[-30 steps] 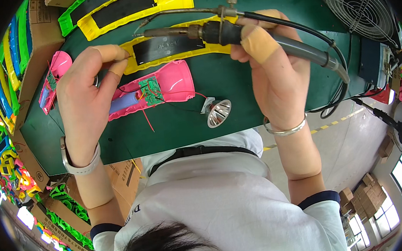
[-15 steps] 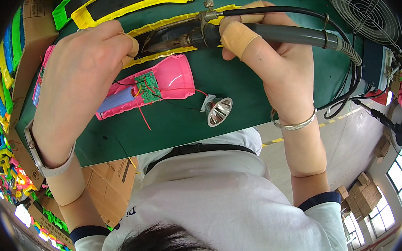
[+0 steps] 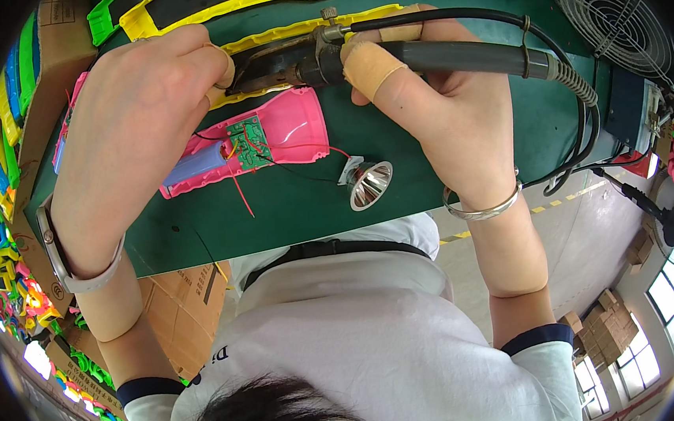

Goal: The person solders wires to circuit boards and panels inside flashlight casings using a soldering iron, places completed flashlights onto a conveyor belt, and picks up new flashlight casing parts from a box.

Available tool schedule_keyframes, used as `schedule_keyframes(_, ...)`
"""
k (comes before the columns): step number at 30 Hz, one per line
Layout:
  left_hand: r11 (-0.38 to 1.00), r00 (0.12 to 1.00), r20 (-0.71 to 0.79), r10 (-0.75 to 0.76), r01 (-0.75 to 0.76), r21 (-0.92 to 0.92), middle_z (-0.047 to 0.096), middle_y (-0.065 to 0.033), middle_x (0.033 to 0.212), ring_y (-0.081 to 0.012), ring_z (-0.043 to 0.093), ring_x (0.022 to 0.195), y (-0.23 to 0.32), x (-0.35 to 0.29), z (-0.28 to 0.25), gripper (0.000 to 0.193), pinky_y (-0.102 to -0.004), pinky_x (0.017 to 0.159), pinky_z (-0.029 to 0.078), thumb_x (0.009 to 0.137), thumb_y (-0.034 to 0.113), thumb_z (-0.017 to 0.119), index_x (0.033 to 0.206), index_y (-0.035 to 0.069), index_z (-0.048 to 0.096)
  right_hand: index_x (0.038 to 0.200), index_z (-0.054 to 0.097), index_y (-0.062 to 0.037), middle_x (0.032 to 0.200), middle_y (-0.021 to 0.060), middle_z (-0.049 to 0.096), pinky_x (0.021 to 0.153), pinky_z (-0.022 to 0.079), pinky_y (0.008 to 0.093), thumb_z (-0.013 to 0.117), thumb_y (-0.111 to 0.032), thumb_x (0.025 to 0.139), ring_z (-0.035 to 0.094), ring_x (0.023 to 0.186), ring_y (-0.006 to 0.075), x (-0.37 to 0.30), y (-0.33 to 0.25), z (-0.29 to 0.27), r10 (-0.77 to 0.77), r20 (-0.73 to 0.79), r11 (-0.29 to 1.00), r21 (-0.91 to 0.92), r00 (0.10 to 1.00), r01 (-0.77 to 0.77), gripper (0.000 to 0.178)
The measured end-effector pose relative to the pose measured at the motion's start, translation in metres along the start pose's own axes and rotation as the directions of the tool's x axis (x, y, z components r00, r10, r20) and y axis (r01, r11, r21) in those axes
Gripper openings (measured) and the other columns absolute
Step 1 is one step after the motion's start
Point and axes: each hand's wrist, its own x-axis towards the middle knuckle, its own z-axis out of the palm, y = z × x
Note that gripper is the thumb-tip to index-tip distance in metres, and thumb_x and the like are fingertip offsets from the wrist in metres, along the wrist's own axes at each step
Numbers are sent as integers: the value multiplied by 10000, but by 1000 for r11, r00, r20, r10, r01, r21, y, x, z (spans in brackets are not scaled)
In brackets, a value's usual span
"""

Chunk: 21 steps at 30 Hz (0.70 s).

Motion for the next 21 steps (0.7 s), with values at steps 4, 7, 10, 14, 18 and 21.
schedule_keyframes(4,995,995,94,-16,7,104,618,-105,830,-302,639,783,-8,5,6,70,-409,688,512,752,16,662,822,20,662,1027,673,36,886,59,702,716,506,221,734,-115,883,649,756,103,2,0,1,-20,4,999,-34,1000,20,217)
schedule_keyframes(7,999,999,39,8,-9,40,616,-109,822,-303,639,775,-4,4,2,54,-409,681,511,759,21,654,812,15,661,1029,677,28,863,58,704,712,499,212,738,-108,878,644,752,96,2,-1,1,19,-11,999,-46,1000,-20,212)
schedule_keyframes(10,991,992,118,-47,31,129,614,-109,810,-302,639,764,5,6,-3,48,-408,673,510,767,29,648,810,12,661,1026,676,29,847,60,704,701,487,219,731,-121,884,641,751,97,1,-1,-3,28,-2,998,-62,1000,-28,214)
schedule_keyframes(14,999,998,63,-16,14,37,615,-108,798,-300,639,757,6,13,-8,44,-409,668,509,771,39,646,803,13,663,1065,656,51,869,88,706,694,459,233,680,-164,933,652,757,125,-4,1,-17,-29,-87,1000,-6,996,28,254)
schedule_keyframes(18,987,985,141,-97,78,138,616,-109,793,-300,640,751,20,12,-12,40,-408,660,509,771,41,647,794,13,663,1107,638,60,913,103,698,732,477,245,630,-150,979,662,777,153,-8,4,-37,-142,-118,983,101,983,154,247)
schedule_keyframes(21,987,984,158,-79,55,150,615,-111,790,-301,640,746,10,11,-7,39,-407,654,509,770,42,649,793,14,663,1125,628,67,912,108,691,754,497,263,613,-151,994,660,789,160,-12,10,-46,-142,-192,966,187,971,178,255)
